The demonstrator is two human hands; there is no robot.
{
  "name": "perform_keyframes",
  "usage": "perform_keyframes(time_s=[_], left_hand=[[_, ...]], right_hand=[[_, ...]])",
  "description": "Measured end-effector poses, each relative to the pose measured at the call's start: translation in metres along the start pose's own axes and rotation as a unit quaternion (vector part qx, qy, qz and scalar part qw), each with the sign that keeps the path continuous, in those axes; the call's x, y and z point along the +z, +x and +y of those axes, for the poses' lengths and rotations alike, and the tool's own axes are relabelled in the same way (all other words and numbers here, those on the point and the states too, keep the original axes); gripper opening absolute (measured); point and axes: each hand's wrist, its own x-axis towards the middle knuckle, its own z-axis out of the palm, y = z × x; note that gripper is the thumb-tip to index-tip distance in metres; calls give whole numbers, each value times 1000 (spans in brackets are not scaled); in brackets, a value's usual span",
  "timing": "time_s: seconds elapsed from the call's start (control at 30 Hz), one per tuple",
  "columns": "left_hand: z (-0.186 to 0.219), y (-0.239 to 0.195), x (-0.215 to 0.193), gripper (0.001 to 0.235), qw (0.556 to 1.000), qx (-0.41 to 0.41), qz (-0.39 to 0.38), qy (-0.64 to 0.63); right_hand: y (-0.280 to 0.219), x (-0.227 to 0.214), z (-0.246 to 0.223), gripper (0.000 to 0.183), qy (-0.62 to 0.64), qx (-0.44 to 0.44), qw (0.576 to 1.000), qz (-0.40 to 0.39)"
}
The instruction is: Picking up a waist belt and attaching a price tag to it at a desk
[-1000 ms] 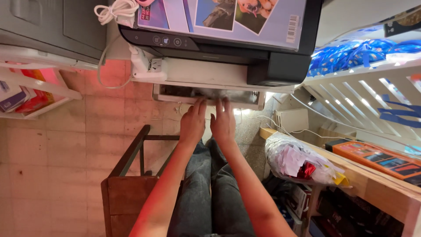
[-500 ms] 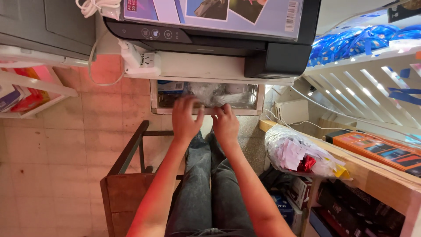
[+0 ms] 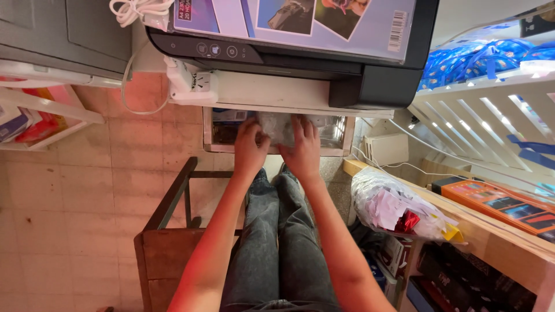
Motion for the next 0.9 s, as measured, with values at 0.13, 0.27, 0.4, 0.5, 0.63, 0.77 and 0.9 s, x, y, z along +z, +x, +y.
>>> perform_keyframes(time_s=[0.13, 0.27, 0.4, 0.5, 0.63, 0.77, 0.9], left_hand=[[-39, -12, 4, 11, 989, -52, -107, -85], [-46, -12, -9, 23, 978, -73, -137, -138], [-10, -10, -33, 61, 945, -165, -176, -220], [54, 2, -55, 102, 929, -245, -195, -195], [33, 14, -43, 104, 936, -264, -179, -147], [-23, 15, -6, 87, 931, -302, -169, -117], [-33, 20, 0, 70, 922, -328, -176, -108]], right_hand=[[7, 18, 23, 107, 50, 78, 984, -154], [21, 10, 14, 120, 80, 138, 952, -262], [26, -6, 0, 117, 208, 148, 948, -192], [10, 11, 11, 91, 245, 117, 957, -98], [-7, 23, 5, 64, 149, 63, 985, -52], [-5, 2, -14, 67, 171, 27, 984, -42], [2, -20, -33, 63, 248, 27, 968, -18]])
